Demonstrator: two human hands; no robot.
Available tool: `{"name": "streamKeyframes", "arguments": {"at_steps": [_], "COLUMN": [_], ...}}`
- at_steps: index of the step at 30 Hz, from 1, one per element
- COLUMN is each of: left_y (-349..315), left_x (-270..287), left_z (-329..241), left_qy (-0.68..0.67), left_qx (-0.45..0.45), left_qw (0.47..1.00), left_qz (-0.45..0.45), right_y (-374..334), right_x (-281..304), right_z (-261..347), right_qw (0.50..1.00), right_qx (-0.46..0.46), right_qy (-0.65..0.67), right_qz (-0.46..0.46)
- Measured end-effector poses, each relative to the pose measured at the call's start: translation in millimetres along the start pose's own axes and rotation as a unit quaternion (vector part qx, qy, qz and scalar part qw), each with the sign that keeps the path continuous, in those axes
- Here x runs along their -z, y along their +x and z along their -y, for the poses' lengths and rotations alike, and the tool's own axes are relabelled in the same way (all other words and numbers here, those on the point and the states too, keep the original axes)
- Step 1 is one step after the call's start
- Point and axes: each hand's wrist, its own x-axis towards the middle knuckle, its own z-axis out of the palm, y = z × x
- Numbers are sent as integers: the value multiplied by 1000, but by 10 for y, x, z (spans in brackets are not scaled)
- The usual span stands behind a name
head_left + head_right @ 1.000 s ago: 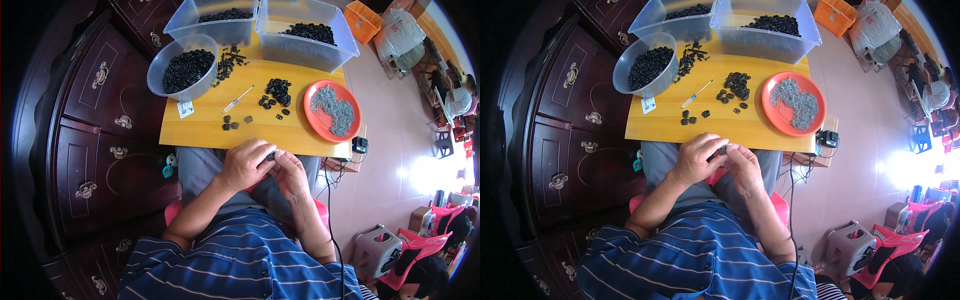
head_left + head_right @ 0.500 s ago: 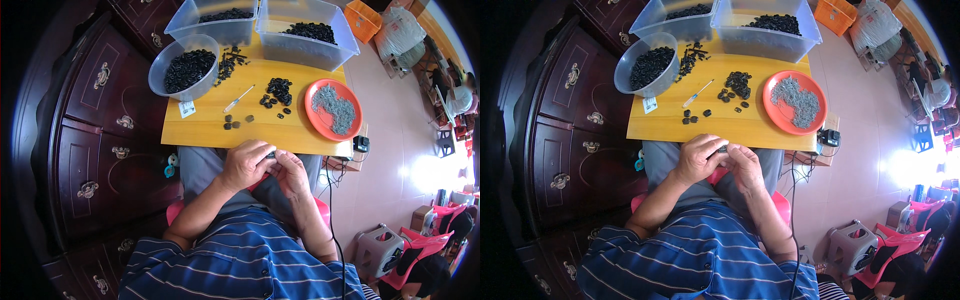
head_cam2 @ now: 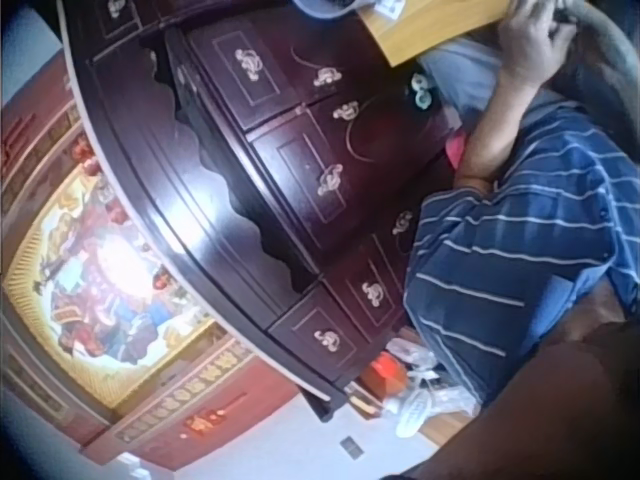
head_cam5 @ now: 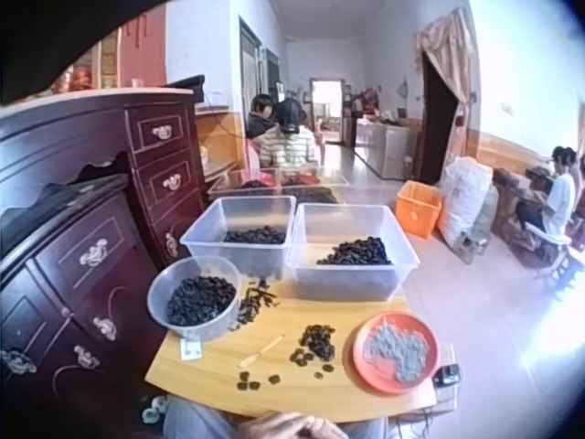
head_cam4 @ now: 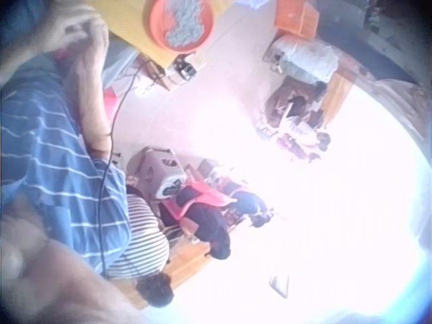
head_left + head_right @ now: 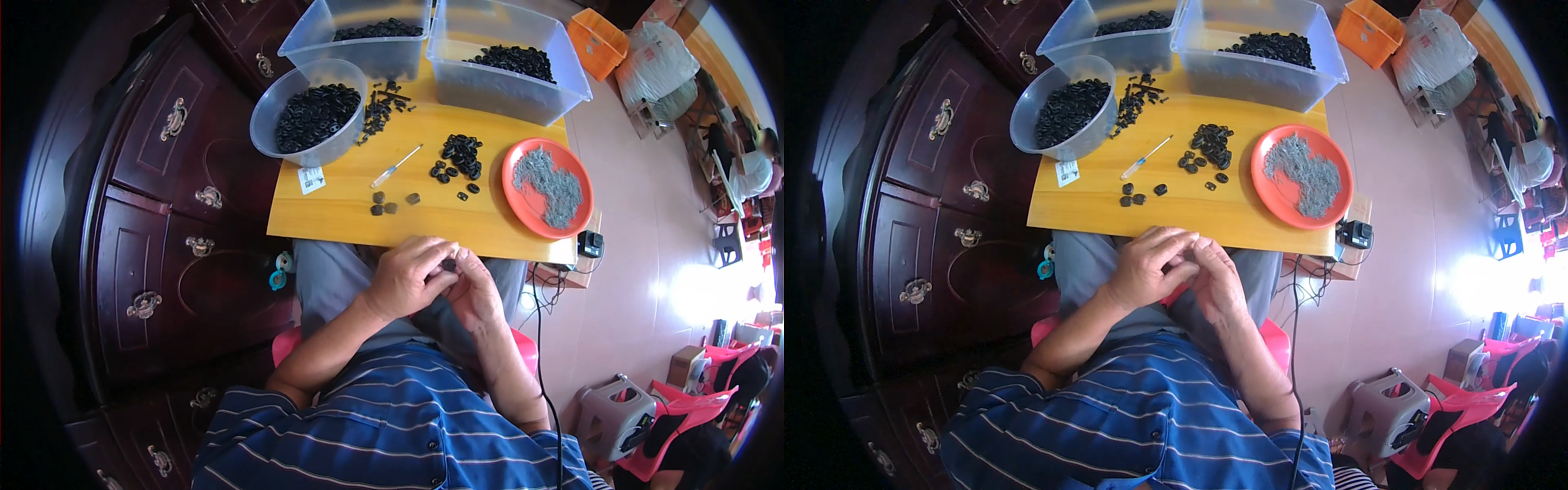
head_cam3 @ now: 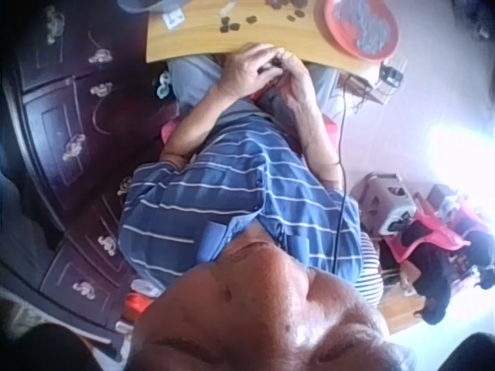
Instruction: The person sits at a yellow table and assembles small black plastic keyrings by hand. They pick up a black plastic piece and a metal split ring, then manually thread the ring through the plastic piece to join them. The person repeats this process, placing the finished keyrings into a pile on the table.
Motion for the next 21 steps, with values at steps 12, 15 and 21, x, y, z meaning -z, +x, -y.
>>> {"name": "streamKeyframes", "arguments": {"at_steps": [12,15,21], "left_y": [-25,27,189], "left_x": [418,418,314], "left_z": [698,820,815], "left_qy": [163,216,243], "left_qx": [29,7,-15], "left_qw": [986,974,962], "left_qz": [30,70,126], "right_y": [137,250,540], "right_x": [230,276,364], "right_z": [-488,-653,-779], "right_qw": [982,975,969], "right_qx": [-178,-209,-219], "right_qy": [54,65,116], "right_qz": [-40,-22,3]}}
